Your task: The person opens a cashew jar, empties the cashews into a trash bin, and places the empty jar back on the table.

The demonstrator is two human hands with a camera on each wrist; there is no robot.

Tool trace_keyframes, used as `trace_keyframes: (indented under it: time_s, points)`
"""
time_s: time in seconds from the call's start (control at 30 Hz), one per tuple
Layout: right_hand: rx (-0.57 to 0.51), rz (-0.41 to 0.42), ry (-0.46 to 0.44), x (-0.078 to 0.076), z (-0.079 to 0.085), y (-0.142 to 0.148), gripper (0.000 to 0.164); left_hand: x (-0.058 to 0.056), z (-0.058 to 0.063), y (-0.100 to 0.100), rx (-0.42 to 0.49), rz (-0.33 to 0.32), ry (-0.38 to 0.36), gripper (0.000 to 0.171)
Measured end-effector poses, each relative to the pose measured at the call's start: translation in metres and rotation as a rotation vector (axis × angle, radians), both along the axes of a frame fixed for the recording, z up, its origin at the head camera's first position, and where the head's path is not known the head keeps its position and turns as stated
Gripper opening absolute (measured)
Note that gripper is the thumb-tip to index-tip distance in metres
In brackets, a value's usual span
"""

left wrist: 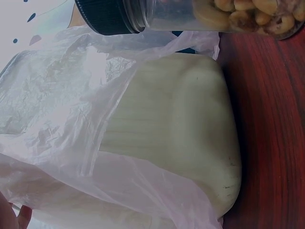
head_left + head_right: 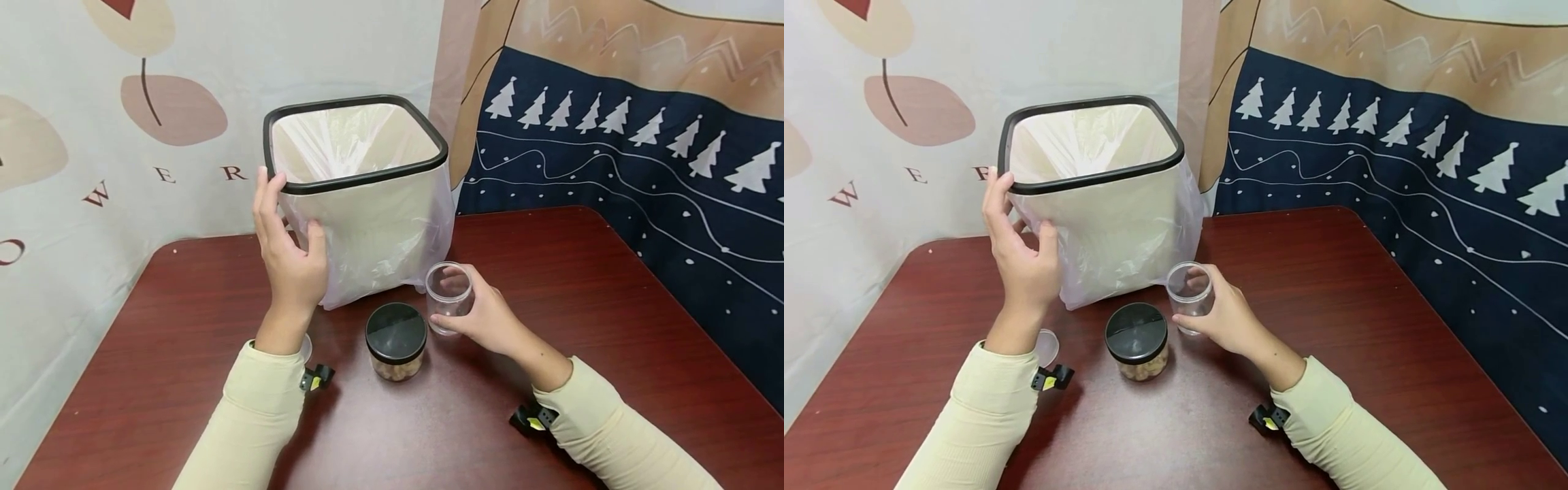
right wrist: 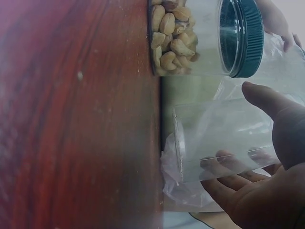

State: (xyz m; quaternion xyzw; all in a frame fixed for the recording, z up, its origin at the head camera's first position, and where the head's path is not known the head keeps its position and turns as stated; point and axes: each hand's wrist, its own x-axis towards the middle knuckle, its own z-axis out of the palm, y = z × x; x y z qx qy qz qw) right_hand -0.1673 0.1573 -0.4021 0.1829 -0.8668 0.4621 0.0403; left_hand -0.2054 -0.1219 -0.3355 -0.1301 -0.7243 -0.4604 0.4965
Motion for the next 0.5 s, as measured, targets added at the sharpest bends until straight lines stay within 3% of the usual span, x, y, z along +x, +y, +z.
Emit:
trace_keyframes:
  time_s: [0.5]
  points:
    - [0.013,0.01,-0.009,0.0003,-0.0032,-0.001,0.073,0.0042,0.0024,-0.0009,-0.011,0.004,-0.014,0.063]
